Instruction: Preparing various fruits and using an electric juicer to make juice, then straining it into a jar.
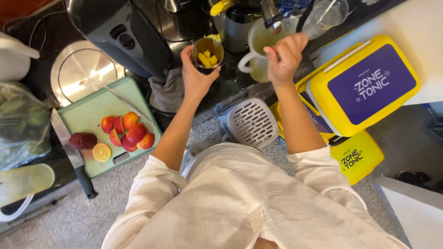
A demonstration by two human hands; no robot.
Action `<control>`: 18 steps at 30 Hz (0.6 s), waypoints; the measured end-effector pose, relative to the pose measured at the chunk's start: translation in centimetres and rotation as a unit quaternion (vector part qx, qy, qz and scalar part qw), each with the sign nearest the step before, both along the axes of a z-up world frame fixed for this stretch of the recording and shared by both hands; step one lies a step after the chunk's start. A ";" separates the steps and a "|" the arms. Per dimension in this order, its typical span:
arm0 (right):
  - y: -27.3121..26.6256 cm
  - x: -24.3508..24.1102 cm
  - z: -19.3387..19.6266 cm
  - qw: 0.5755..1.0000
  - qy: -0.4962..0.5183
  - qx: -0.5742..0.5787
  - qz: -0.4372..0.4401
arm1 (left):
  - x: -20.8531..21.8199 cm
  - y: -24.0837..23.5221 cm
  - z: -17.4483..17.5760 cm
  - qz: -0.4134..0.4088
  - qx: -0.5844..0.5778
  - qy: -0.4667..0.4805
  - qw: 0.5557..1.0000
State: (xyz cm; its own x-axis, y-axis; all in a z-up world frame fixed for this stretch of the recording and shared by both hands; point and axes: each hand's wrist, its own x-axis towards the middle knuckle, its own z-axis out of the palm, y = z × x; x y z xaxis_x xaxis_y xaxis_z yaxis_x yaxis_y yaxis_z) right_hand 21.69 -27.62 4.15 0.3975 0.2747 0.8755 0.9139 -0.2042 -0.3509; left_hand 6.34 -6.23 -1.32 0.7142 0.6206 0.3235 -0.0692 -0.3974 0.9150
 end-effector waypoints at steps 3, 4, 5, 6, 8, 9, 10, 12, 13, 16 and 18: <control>-0.3 -0.2 -2.1 0.999 0.012 -0.024 -0.040 | 1.4 0.8 -0.9 0.011 -0.007 -0.015 1.000; -0.1 -0.4 -2.1 0.999 0.013 -0.025 -0.037 | 1.9 1.1 -0.9 0.014 -0.008 -0.014 1.000; -0.5 -0.6 -2.1 0.998 0.015 -0.043 -0.038 | 2.4 1.0 -1.0 0.014 -0.010 -0.017 1.000; -0.8 -0.8 -2.2 0.997 0.017 -0.061 -0.039 | 2.9 0.9 -1.2 0.015 -0.013 -0.020 1.000; -1.2 -1.3 -1.5 0.997 0.030 -0.065 -0.022 | 3.6 1.1 -0.8 0.027 0.000 -0.014 1.000; -1.3 -1.6 -1.2 0.997 0.042 -0.066 -0.005 | 3.9 1.2 -0.6 0.039 0.016 -0.008 0.999; -1.7 -2.0 -1.2 0.997 0.043 -0.069 -0.003 | 4.2 1.3 -0.7 0.040 0.013 -0.007 0.999; -2.2 -2.7 -1.2 0.997 0.047 -0.054 0.000 | 4.9 1.7 -0.9 0.031 0.010 -0.032 0.999; -3.1 -3.4 -1.3 0.997 0.048 -0.059 0.010 | 4.8 1.6 -1.0 0.041 0.006 -0.029 0.999; -3.6 -6.1 -1.8 0.997 0.041 -0.058 0.024 | 3.1 2.0 -0.6 0.072 0.055 -0.011 0.996; -3.5 -8.9 -2.1 0.996 0.045 -0.064 0.051 | 0.9 1.3 0.6 0.097 0.133 -0.029 0.986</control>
